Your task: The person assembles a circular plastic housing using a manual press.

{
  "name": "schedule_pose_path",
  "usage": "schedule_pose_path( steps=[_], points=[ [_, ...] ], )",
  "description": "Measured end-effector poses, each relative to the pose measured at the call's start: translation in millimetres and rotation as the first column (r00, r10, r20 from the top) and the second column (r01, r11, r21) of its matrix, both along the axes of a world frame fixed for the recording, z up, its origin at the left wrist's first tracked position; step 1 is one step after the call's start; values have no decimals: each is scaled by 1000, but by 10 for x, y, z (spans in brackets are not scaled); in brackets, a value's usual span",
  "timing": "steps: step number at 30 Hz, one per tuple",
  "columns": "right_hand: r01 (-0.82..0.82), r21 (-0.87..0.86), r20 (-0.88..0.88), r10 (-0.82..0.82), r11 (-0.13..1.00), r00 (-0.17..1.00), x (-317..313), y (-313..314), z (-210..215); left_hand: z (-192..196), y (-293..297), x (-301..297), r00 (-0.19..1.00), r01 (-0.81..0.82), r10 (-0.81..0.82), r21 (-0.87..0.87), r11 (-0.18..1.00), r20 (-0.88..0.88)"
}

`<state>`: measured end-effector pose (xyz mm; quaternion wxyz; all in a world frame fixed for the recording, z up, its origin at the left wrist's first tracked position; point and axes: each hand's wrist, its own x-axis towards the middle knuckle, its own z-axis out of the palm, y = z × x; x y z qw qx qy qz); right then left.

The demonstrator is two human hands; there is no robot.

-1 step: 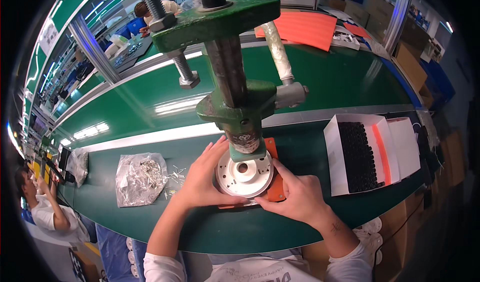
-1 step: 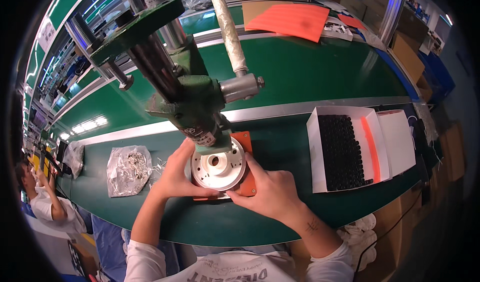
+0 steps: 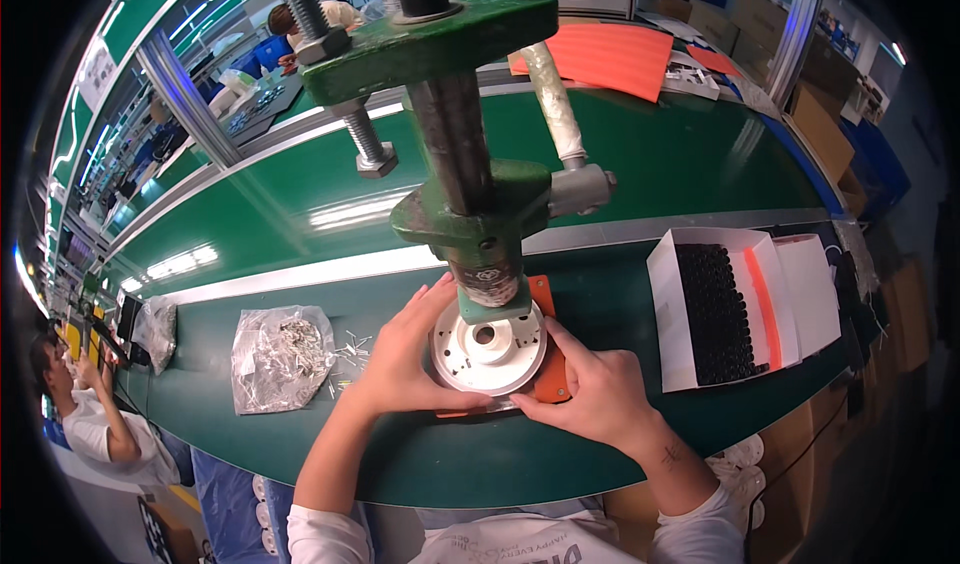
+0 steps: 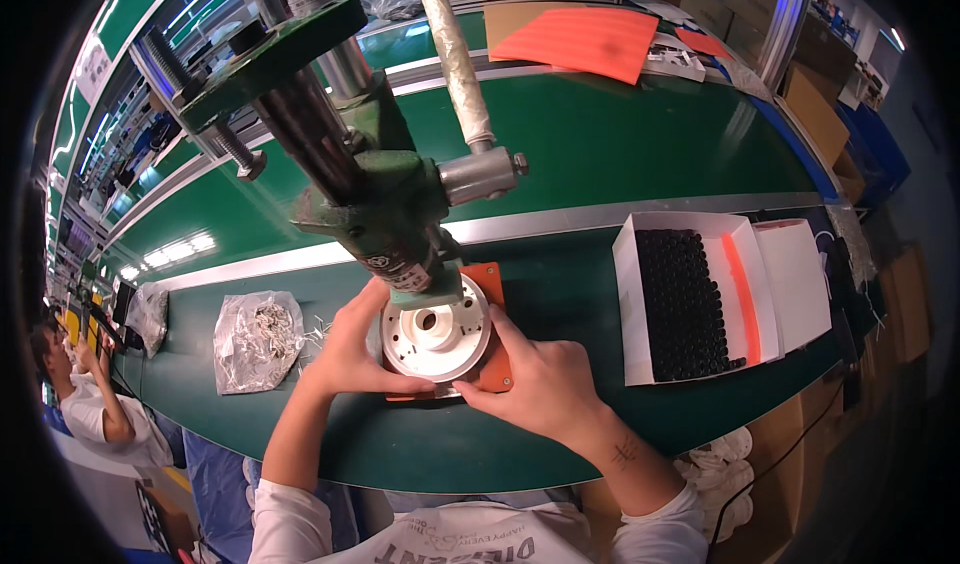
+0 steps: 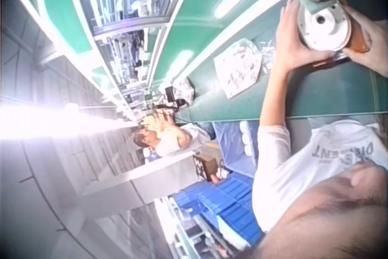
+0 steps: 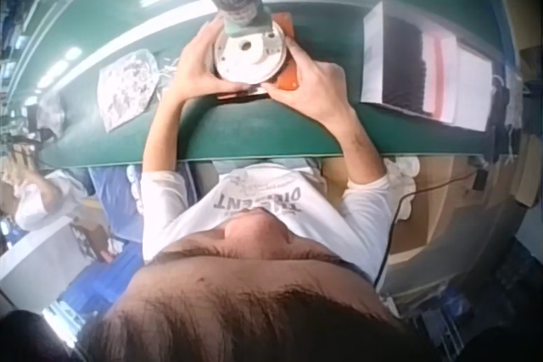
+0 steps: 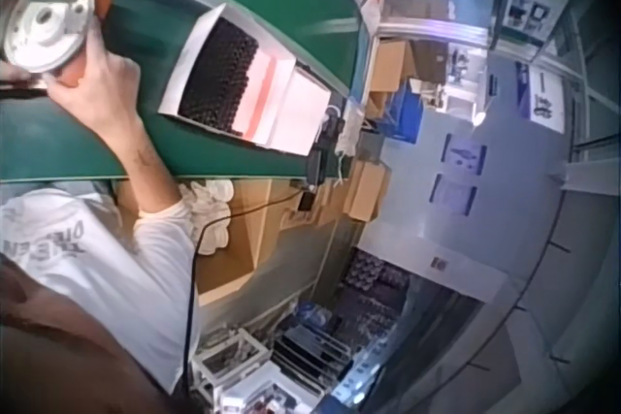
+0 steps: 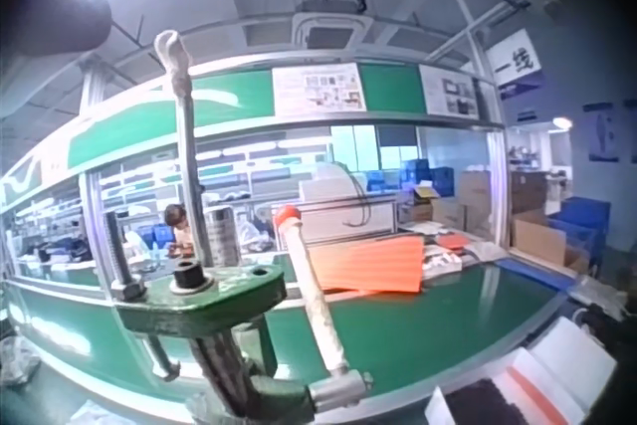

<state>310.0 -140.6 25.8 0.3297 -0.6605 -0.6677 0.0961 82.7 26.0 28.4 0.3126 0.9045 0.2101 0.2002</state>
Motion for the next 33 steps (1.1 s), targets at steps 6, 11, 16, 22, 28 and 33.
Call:
schedule_pose_path(
  steps=[6,11,16,22,28,33],
  points=[
    [-10,50,43,8,999,999,22,-42,-62,46,29,-15,998,60,-60,-30,998,-2],
    [8,164,53,-17,987,998,27,-51,-69,71,67,-4,988,155,-155,-11,988,-29],
    [-19,268,41,8,963,999,59,-35,-107,66,82,-6,975,212,-212,-5,977,-71],
    [-5,197,16,2,980,1000,56,-61,-44,75,29,14,986,165,-166,-57,985,-11],
    [-18,158,83,5,987,997,61,-66,-91,4,-52,52,995,91,-89,-43,995,42],
    [-24,121,78,15,992,997,70,-56,-70,-40,-150,54,998,41,-42,22,999,43]
  ],
)
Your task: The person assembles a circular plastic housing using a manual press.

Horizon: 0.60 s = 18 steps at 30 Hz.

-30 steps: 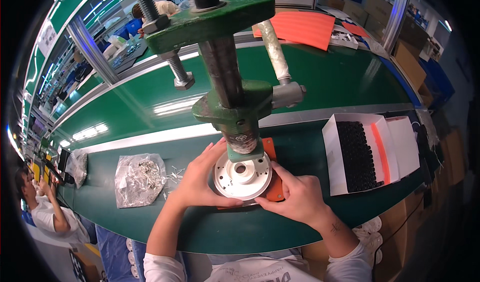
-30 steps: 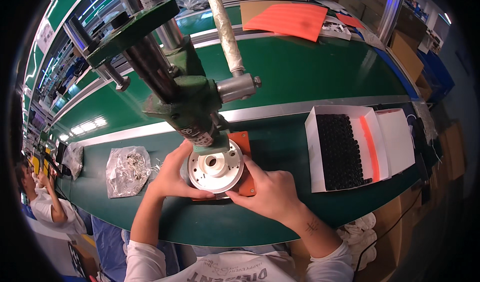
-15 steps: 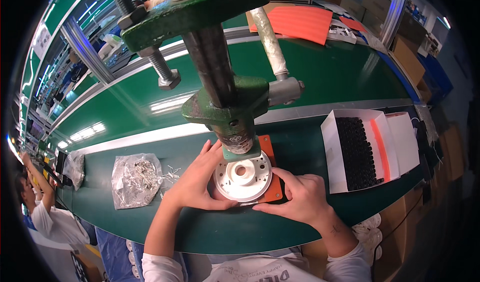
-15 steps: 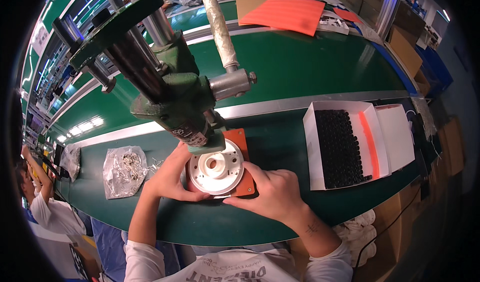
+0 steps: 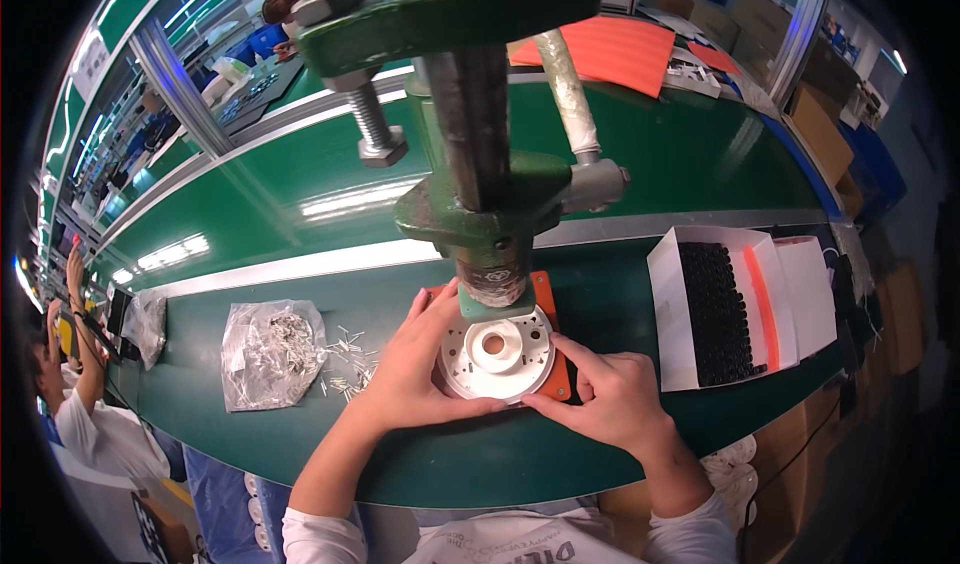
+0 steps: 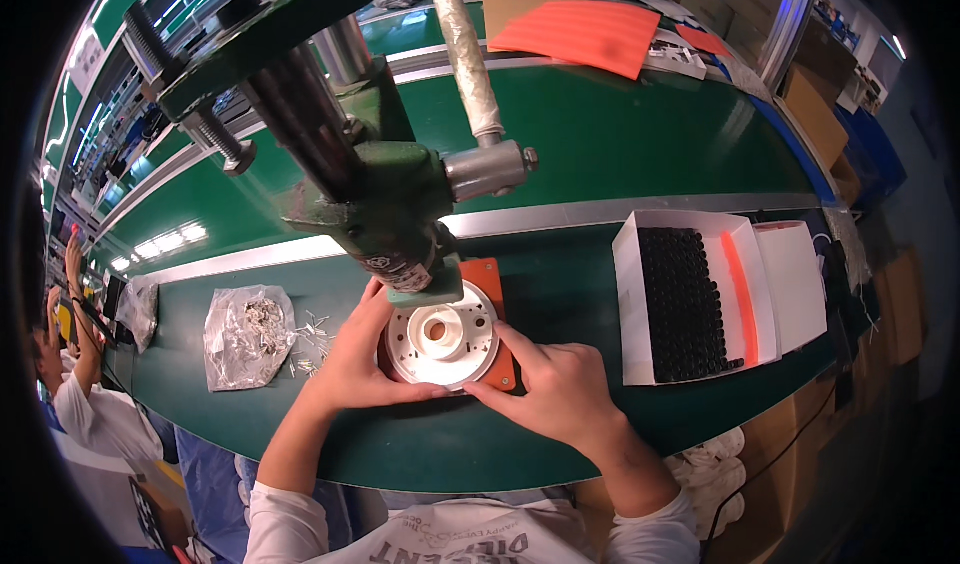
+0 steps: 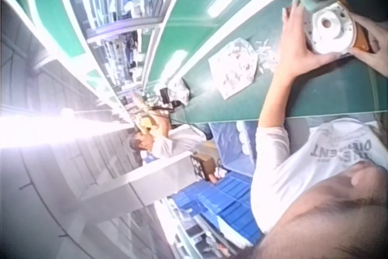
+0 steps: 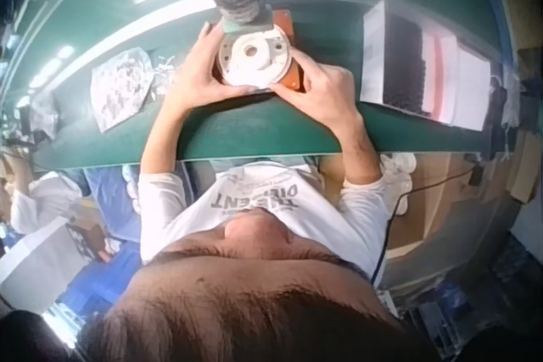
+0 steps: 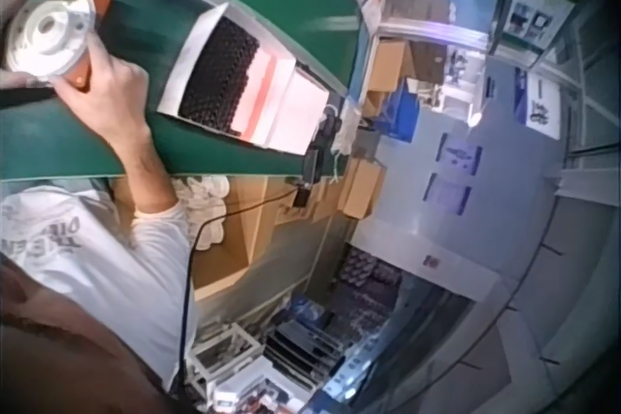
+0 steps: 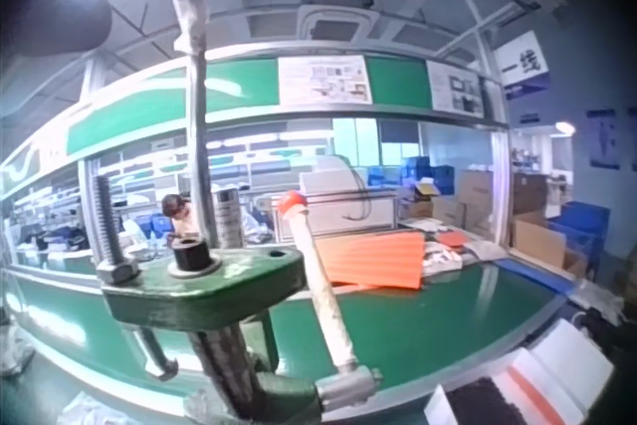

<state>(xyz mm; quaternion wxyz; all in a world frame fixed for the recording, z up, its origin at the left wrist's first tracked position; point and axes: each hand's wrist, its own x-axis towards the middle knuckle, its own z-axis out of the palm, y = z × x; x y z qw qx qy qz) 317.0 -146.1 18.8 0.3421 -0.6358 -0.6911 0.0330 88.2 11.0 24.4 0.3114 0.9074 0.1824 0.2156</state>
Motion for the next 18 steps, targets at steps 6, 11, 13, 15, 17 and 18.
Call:
schedule_pose_path(
  steps=[6,11,13,15,17,18],
  points=[
    [8,40,-21,-7,999,1000,-29,-11,-65,107,2,-15,992,-63,66,30,998,-107],
    [33,-9,46,-33,999,998,-73,-48,-46,-34,-84,-61,996,-92,91,-51,995,-5],
    [26,-21,50,-25,999,998,-91,-56,17,2,-105,-78,994,-110,109,-42,993,-31],
    [18,-34,58,-16,999,998,-83,-69,120,11,-100,-84,991,-129,127,-35,991,-52],
    [87,226,-80,-71,970,994,-23,-81,334,29,-86,-81,989,-124,124,8,992,-80],
    [154,367,-129,-114,917,985,-11,-69,511,23,-93,-84,989,-130,130,10,991,-74]
  ],
)
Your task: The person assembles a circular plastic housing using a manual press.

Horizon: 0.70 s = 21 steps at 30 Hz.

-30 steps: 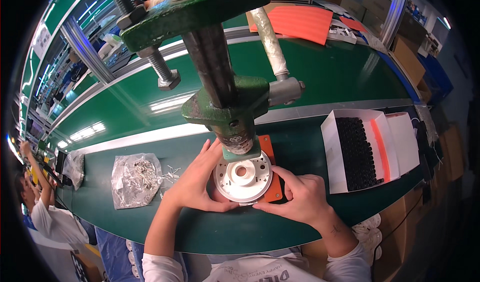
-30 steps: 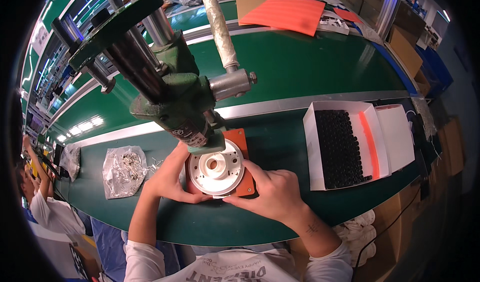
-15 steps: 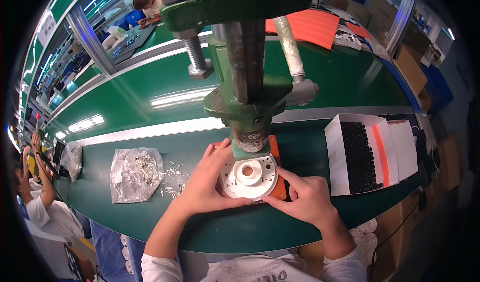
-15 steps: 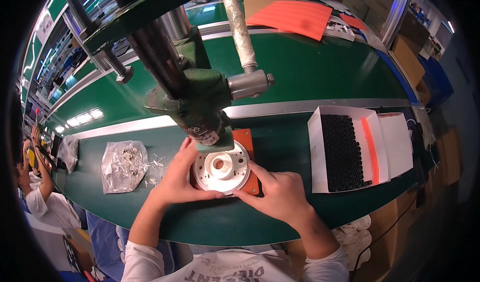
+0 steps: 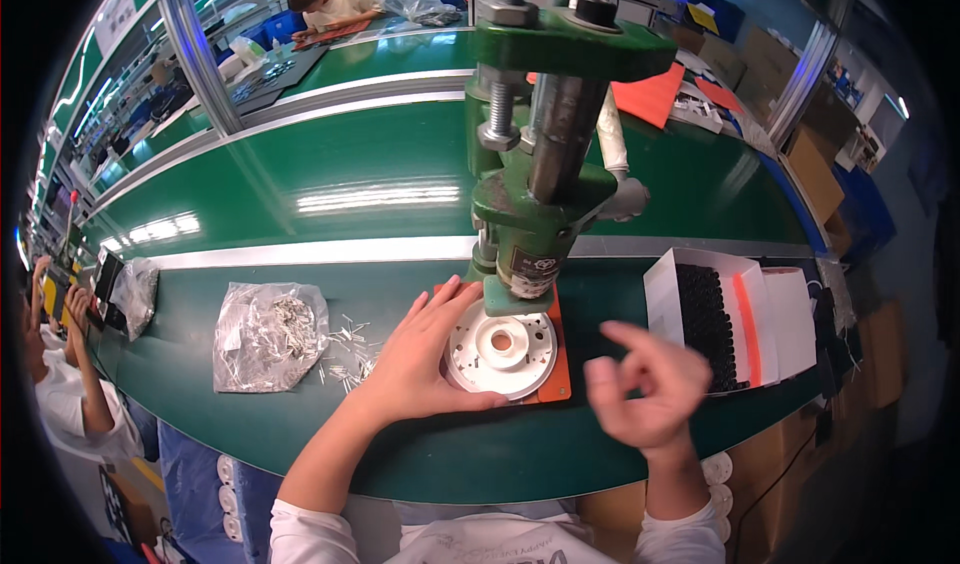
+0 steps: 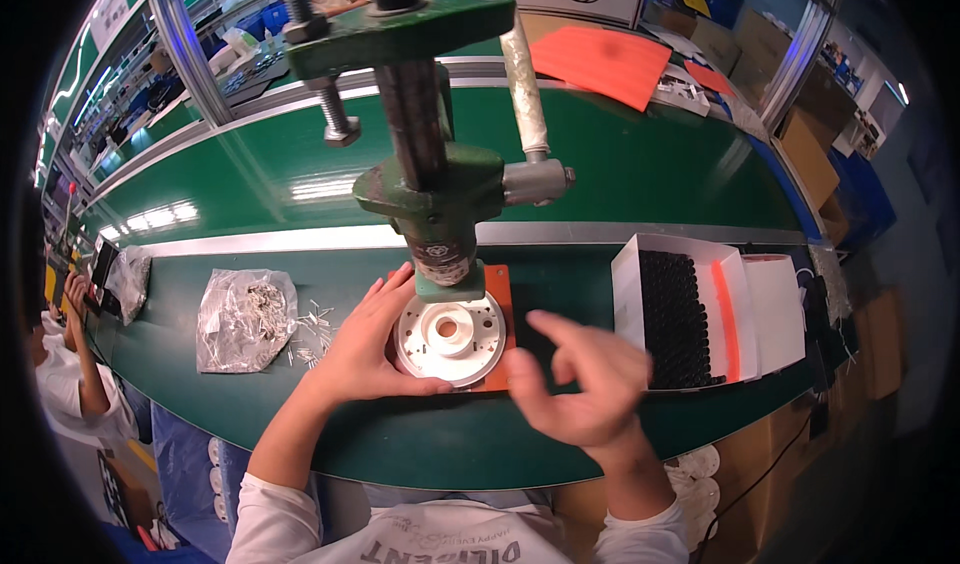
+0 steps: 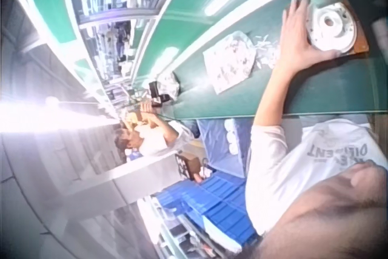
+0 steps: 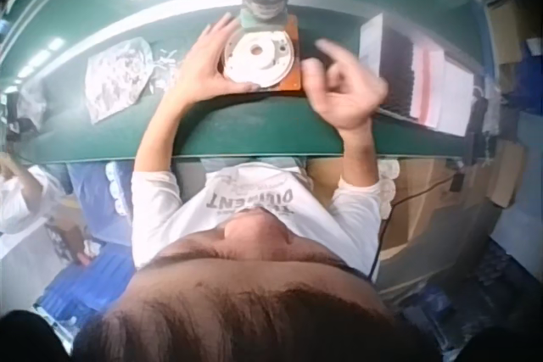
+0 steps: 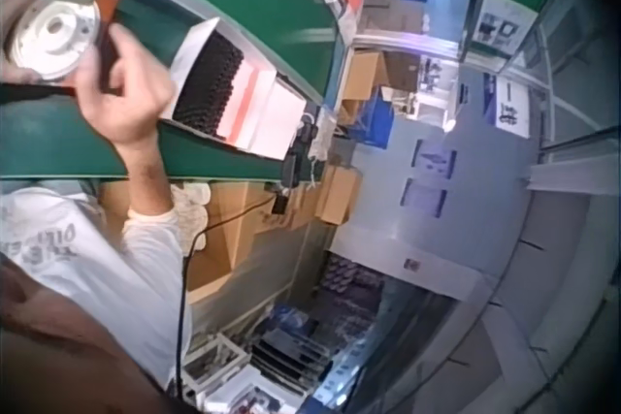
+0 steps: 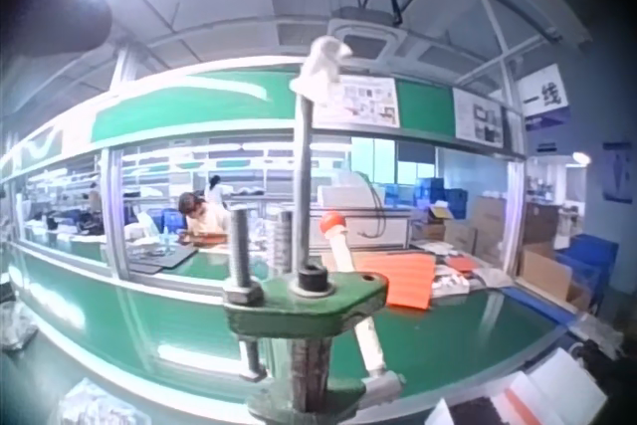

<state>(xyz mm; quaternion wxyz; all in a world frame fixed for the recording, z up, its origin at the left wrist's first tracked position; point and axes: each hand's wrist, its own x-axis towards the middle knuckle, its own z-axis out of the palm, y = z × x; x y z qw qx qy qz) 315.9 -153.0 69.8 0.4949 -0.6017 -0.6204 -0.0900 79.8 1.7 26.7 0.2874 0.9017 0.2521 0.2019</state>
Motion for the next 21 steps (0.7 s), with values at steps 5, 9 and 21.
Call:
schedule_pose_path(
  steps=[5,9,21],
  points=[
    [-79,295,-381,193,952,904,46,715,722,-69,1,-24,1000,-24,24,9,1000,20],
    [-351,72,-664,307,934,682,316,1305,1161,-84,-15,3,999,-23,25,-59,998,39],
    [-532,433,-508,684,728,524,328,817,1278,-183,14,-29,981,26,-12,-73,997,196]
  ],
)
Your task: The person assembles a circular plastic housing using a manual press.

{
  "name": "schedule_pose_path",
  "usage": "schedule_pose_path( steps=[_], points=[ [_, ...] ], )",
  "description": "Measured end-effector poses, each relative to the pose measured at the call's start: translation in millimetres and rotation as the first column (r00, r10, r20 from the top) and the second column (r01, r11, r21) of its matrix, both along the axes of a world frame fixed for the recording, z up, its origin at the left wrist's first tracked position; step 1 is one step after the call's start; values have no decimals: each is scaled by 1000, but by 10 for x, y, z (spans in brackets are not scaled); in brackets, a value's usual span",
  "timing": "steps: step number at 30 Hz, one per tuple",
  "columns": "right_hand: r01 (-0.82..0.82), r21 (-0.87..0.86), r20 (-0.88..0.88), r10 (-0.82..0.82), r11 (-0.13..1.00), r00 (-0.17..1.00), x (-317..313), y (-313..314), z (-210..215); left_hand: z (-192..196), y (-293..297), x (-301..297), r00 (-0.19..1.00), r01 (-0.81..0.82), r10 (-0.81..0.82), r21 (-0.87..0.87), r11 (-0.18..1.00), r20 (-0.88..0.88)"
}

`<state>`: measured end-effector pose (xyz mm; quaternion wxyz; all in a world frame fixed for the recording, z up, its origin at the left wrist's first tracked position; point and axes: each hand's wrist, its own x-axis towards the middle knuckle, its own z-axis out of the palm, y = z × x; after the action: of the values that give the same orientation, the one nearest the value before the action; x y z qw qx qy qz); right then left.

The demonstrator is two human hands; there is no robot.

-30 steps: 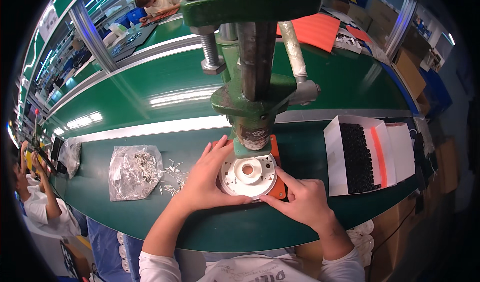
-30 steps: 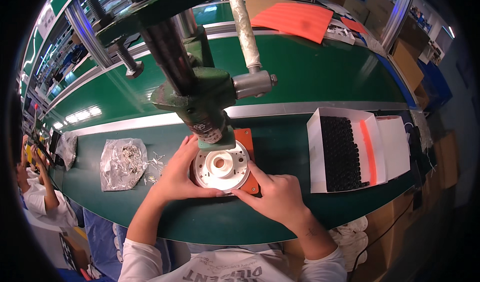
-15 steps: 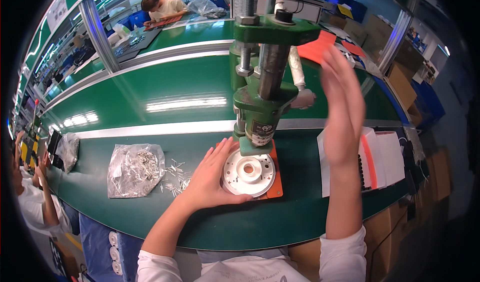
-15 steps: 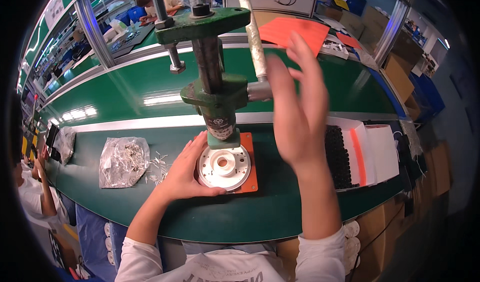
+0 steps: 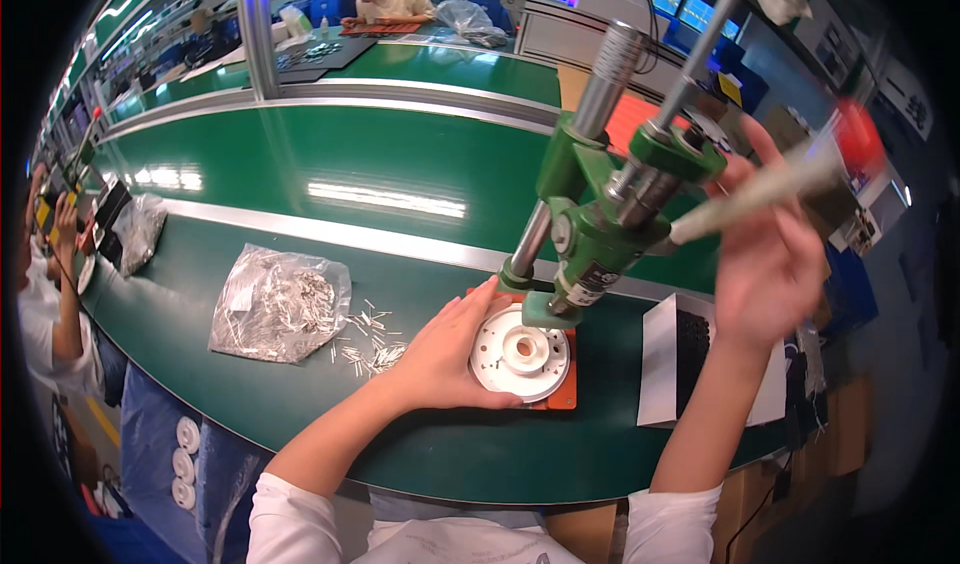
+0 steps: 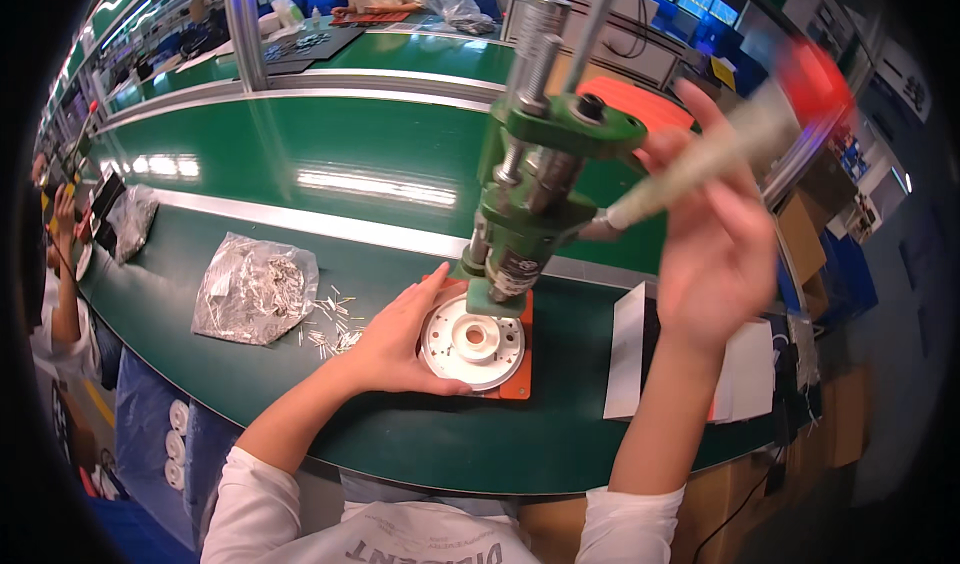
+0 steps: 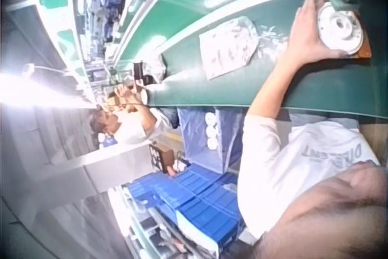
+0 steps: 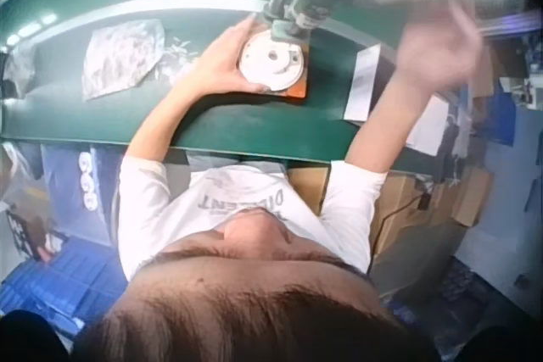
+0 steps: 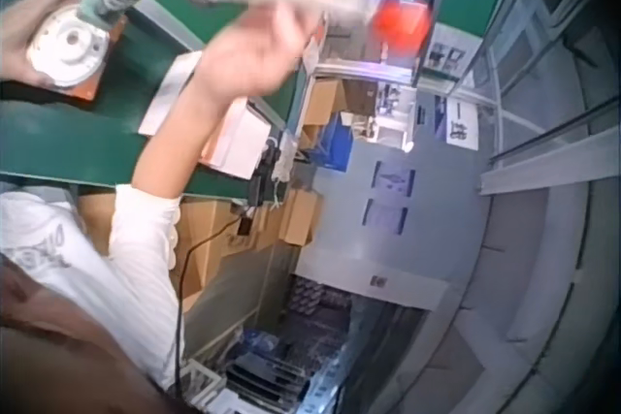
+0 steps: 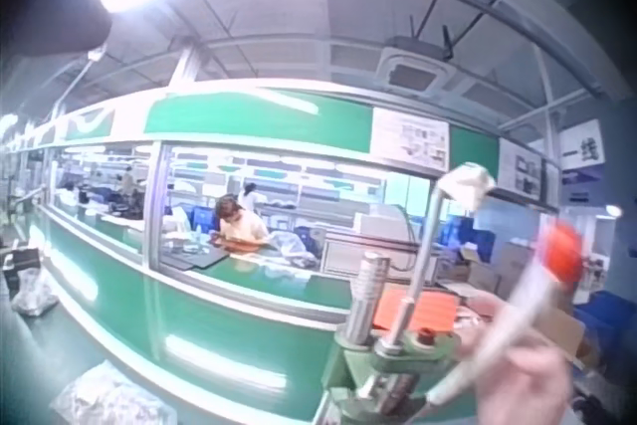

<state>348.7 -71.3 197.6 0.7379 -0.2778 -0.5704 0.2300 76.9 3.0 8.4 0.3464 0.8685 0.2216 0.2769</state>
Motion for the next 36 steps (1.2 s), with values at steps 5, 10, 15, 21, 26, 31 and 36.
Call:
schedule_pose_path(
  steps=[5,10,15,21,26,31,36],
  points=[
    [72,233,332,-149,970,932,175,-562,-722,4,-17,-39,1000,-27,27,-13,1000,-5],
    [406,-50,211,-388,912,897,349,-1083,-1348,32,1,3,1000,-3,2,28,1000,12],
    [457,-412,63,-475,788,877,140,-1221,-1714,-11,0,0,1000,-14,13,41,999,18],
    [508,-534,498,-234,676,835,-336,-1231,-1669,-21,4,-17,1000,-5,5,17,1000,26],
    [529,-615,571,-132,584,810,-443,-1069,-1858,-48,1,3,999,12,-12,5,1000,41],
    [727,-382,831,-133,570,540,-454,-1047,-1816,-82,2,29,997,45,-47,41,998,56],
    [686,-401,747,-217,608,629,-432,-1149,-2068,-55,5,-18,999,33,-33,-1,999,20]
  ],
)
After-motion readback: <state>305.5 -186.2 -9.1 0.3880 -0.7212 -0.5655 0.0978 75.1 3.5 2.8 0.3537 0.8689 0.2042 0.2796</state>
